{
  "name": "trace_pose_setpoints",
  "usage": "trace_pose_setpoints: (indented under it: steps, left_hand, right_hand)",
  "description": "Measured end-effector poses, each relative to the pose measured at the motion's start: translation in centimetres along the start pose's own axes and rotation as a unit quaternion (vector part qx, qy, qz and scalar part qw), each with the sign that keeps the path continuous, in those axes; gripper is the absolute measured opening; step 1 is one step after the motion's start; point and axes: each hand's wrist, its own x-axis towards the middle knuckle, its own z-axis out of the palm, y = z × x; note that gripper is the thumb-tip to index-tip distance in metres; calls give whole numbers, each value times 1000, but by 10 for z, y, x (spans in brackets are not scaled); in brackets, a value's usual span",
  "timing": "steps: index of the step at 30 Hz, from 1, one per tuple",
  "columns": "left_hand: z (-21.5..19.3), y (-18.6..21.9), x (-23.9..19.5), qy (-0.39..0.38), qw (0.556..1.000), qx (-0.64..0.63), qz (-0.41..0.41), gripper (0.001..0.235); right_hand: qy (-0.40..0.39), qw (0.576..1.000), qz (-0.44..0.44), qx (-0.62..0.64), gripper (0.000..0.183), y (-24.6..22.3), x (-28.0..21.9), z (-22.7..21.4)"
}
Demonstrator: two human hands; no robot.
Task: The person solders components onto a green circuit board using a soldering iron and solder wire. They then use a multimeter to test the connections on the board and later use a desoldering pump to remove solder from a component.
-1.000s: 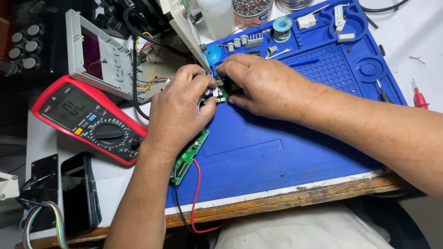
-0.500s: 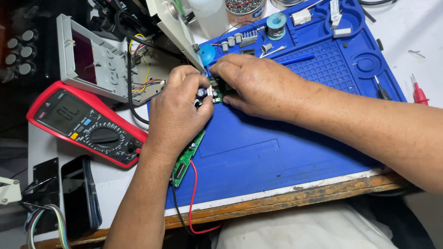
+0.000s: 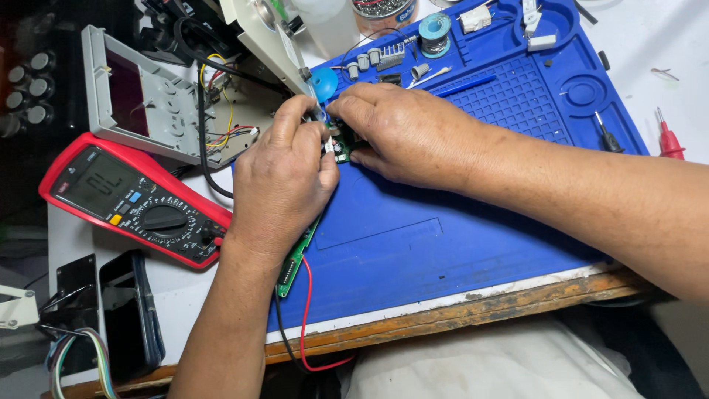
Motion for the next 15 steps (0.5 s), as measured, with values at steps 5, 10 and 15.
trace_pose_setpoints:
  steps: [5,10,15]
  left_hand:
    - [-4,4,2,4,1000,13,0,24]
    - [-4,5,2,0,1000,-5,0,23]
    - [-3,7,4,7,998,-53,-30,24]
  right_hand:
    - [1,1000,12,1,50,0,-1,1]
    - [3,1000,8,6,51,2,-1,3]
    - [0,1000,9,0,42,1,1,1]
